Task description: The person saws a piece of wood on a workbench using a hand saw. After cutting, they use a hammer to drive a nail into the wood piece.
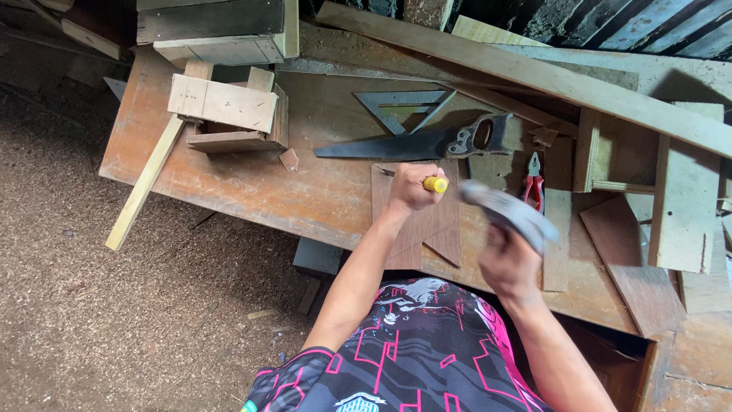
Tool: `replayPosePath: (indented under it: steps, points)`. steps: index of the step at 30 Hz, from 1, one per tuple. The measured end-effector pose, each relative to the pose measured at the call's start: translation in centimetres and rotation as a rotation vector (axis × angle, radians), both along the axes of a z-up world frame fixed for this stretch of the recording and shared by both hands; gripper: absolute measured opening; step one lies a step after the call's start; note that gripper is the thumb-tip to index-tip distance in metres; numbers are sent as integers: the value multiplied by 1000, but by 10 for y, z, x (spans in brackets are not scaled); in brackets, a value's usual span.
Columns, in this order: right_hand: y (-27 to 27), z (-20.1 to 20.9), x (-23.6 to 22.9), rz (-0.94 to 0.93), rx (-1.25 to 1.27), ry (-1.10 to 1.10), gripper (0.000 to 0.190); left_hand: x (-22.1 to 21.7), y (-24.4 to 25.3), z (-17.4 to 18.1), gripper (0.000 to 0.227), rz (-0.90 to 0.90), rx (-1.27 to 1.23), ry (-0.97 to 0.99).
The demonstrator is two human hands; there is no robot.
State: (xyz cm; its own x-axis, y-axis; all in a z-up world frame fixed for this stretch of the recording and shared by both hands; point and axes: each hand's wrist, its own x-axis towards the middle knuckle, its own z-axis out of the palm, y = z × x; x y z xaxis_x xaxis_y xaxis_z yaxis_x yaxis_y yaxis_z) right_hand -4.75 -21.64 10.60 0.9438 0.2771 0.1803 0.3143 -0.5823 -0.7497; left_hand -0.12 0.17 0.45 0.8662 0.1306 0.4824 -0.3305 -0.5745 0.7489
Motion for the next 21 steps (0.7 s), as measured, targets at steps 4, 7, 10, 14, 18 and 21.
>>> replayPosePath:
  steps: [4, 7, 10, 14, 18, 21]
  points:
    - [13, -3, 7, 78, -181, 122, 27, 0, 12, 8, 16, -147, -66, 0]
    - [8, -1, 4, -1, -234, 196, 20, -7, 6, 5, 21, -115, -122, -24]
    - [11, 3, 9, -33, -85, 126, 24, 0, 10, 1, 33, 45, -195, -34]
    - [6, 7, 8, -32, -31, 78, 23, -1, 24, -9, 40, 64, -536, 20]
    - [6, 14, 15, -16, -25, 95, 22, 4, 49, -10, 41, 107, -580, 14]
    - [7, 20, 16, -23, -24, 135, 23, 3, 53, -8, 42, 83, -597, 12]
